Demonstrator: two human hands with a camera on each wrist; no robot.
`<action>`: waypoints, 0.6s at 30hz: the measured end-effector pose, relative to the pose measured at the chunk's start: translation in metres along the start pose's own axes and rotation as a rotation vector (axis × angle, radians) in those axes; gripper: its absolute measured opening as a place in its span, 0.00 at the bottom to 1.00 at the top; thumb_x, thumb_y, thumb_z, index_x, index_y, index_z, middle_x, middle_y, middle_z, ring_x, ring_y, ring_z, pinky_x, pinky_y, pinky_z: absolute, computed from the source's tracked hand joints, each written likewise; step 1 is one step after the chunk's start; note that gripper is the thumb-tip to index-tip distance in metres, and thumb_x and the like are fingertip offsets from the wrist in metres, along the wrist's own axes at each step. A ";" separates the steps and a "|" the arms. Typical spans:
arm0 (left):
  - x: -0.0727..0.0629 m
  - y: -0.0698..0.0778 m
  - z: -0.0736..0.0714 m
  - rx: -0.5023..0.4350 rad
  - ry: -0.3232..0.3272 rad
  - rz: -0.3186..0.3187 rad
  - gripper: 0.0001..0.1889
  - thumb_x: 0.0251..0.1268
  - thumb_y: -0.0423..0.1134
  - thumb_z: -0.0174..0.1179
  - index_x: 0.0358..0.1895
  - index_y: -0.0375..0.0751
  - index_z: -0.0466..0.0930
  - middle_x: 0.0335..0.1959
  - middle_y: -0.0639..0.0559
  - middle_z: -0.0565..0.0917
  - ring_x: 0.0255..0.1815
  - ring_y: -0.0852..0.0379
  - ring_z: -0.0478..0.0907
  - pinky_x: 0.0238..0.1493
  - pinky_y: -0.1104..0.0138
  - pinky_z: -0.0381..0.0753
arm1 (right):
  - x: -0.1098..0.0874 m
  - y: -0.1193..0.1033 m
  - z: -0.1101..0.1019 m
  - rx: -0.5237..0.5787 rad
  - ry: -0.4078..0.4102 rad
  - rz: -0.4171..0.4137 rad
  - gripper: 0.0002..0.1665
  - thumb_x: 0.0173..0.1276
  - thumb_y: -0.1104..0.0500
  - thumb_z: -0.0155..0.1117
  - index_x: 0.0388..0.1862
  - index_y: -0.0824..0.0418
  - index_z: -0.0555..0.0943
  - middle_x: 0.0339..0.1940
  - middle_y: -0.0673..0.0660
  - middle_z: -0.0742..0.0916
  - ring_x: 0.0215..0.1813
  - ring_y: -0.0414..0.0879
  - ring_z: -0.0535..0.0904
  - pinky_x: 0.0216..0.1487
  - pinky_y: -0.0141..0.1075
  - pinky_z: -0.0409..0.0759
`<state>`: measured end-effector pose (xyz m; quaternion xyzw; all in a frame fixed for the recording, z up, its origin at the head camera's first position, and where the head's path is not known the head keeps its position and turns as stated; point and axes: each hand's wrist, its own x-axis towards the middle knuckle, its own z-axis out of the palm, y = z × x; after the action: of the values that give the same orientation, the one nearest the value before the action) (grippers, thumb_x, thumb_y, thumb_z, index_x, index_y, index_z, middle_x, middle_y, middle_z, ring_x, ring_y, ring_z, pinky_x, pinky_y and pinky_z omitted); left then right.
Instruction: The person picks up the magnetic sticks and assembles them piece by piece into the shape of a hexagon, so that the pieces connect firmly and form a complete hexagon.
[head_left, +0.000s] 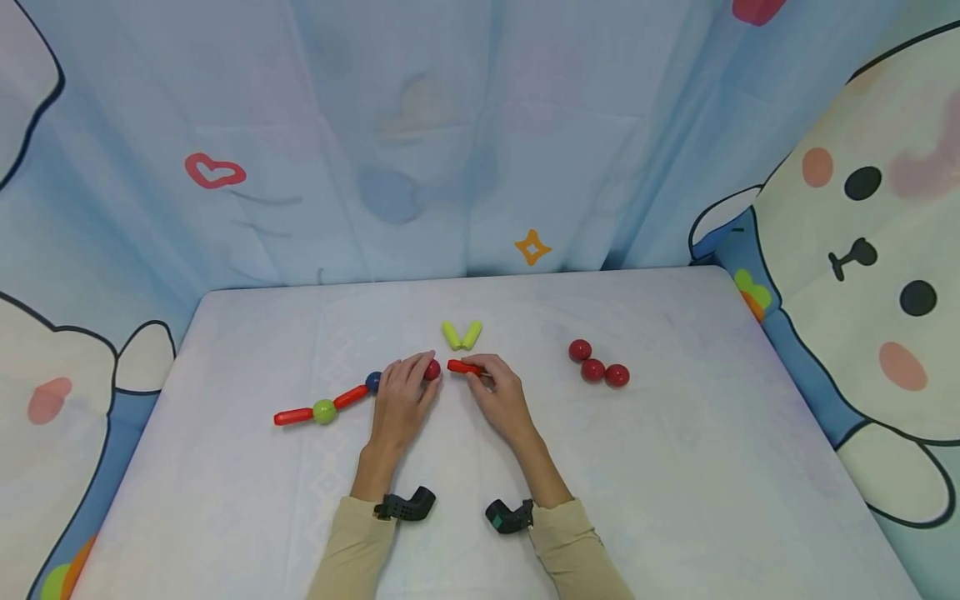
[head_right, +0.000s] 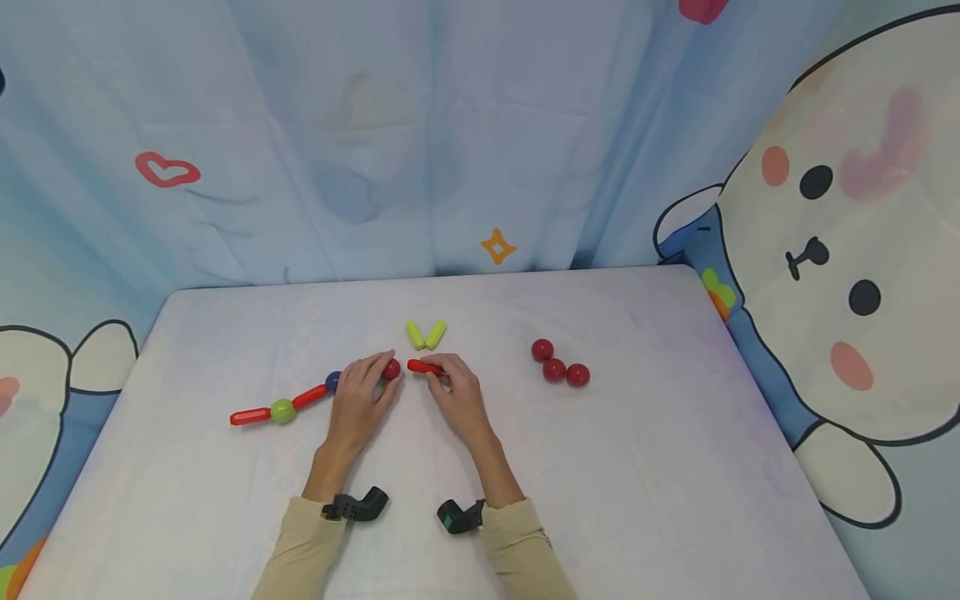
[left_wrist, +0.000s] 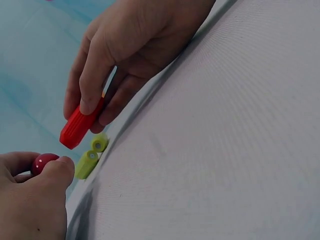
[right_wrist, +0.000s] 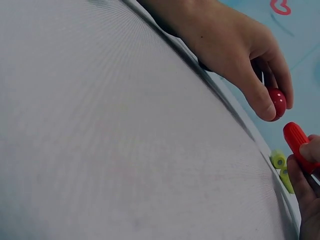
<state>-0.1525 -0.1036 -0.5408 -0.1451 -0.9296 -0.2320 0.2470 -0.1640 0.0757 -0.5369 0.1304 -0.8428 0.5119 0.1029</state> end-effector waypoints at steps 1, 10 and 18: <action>0.000 0.000 0.000 -0.002 0.001 0.005 0.24 0.63 0.42 0.65 0.63 0.46 0.75 0.56 0.48 0.83 0.57 0.51 0.78 0.64 0.53 0.75 | 0.000 0.000 0.000 0.002 -0.001 0.000 0.14 0.68 0.65 0.61 0.52 0.57 0.81 0.50 0.56 0.85 0.54 0.48 0.82 0.53 0.40 0.83; -0.001 0.000 0.000 -0.019 0.000 0.024 0.23 0.66 0.44 0.62 0.63 0.49 0.75 0.57 0.49 0.81 0.59 0.53 0.77 0.64 0.56 0.74 | 0.000 -0.001 -0.001 0.047 -0.028 0.014 0.14 0.68 0.64 0.62 0.52 0.56 0.81 0.51 0.55 0.85 0.54 0.48 0.82 0.55 0.39 0.83; 0.000 0.000 -0.001 -0.029 -0.001 0.001 0.24 0.65 0.44 0.63 0.64 0.47 0.75 0.54 0.47 0.83 0.57 0.51 0.78 0.62 0.55 0.75 | 0.001 0.000 0.000 0.075 -0.040 -0.008 0.14 0.68 0.65 0.61 0.51 0.57 0.82 0.50 0.56 0.85 0.53 0.49 0.82 0.54 0.41 0.83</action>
<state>-0.1517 -0.1037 -0.5402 -0.1494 -0.9262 -0.2452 0.2444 -0.1648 0.0759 -0.5369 0.1479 -0.8243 0.5402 0.0833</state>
